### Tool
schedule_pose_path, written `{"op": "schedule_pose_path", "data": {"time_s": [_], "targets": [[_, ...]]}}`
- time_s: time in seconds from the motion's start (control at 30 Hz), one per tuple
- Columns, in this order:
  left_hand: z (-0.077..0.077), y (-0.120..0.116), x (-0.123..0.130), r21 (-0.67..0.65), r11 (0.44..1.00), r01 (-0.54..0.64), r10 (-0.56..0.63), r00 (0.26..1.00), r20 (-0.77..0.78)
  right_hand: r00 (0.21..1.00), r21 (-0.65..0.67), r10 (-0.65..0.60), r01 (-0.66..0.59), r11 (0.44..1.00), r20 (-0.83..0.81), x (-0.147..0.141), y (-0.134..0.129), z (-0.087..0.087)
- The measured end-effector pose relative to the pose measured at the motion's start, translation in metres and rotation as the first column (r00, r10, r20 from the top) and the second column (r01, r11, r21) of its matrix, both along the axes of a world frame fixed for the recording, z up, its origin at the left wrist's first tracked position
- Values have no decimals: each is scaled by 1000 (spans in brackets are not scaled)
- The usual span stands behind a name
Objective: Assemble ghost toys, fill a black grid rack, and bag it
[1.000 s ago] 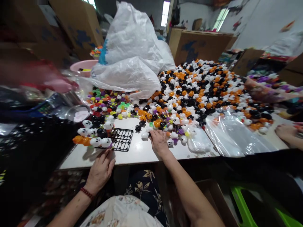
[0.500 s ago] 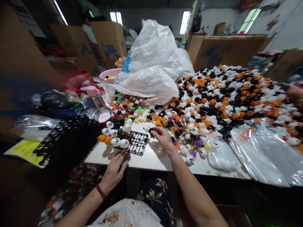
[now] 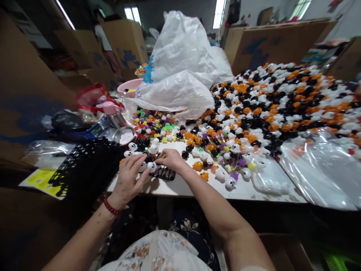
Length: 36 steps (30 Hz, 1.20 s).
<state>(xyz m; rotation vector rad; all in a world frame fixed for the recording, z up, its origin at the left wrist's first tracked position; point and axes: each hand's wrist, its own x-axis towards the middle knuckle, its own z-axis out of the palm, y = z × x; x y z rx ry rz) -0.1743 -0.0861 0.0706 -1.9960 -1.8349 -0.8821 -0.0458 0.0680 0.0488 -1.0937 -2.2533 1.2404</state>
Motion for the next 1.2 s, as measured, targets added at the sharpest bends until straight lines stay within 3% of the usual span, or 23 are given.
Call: {"op": "schedule_pose_path", "data": {"time_s": [0.1, 0.23, 0.43, 0.53, 0.6, 0.63, 0.7, 0.77, 0.87, 0.97, 1.07, 1.13, 1.2], "targets": [[1, 7, -3, -90, 995, 35, -38, 999, -30, 998, 8, 68, -68, 998, 19, -6, -5, -1], [-1, 16, -3, -178, 982, 57, -71, 995, -71, 987, -75, 127, -135, 988, -96, -6, -12, -5], [-8, 28, -5, -206, 977, 58, -91, 984, -154, 973, -65, 87, -103, 993, -214, -4, -24, -19], [-12, 31, -6, -175, 983, 57, -86, 983, -164, 950, -1, 118, -124, 992, -288, 14, -29, -19], [-13, 31, -6, -167, 984, 56, -84, 983, -162, 955, 125, 100, -67, 990, -277, 40, -27, -17], [-13, 31, -6, -168, 984, 57, -84, 984, -160, 972, 215, 68, -18, 976, -226, 58, -24, -15], [-13, 30, -6, -176, 983, 54, -82, 984, -155, 998, 432, -64, 70, 899, -30, 95, -15, -15], [-12, 30, -7, -176, 983, 46, -74, 985, -155, 938, 600, -257, 69, 797, 233, 130, -3, -18], [-13, 30, -9, -160, 986, 41, -68, 983, -168, 766, 672, -419, -24, 740, 488, 161, 13, -26], [-15, 30, -11, -138, 990, 38, -64, 981, -183, 712, 664, -420, -86, 743, 562, 168, 23, -34], [-17, 29, -11, -127, 992, 21, -46, 979, -197, 757, 672, -394, -79, 737, 521, 161, 29, -38], [-16, 28, -10, -134, 991, 10, -38, 978, -205, 834, 671, -367, -5, 741, 413, 151, 30, -37], [-16, 26, -9, -145, 989, 0, -31, 977, -213, 921, 599, -302, 99, 795, 248, 140, 27, -35]]}}
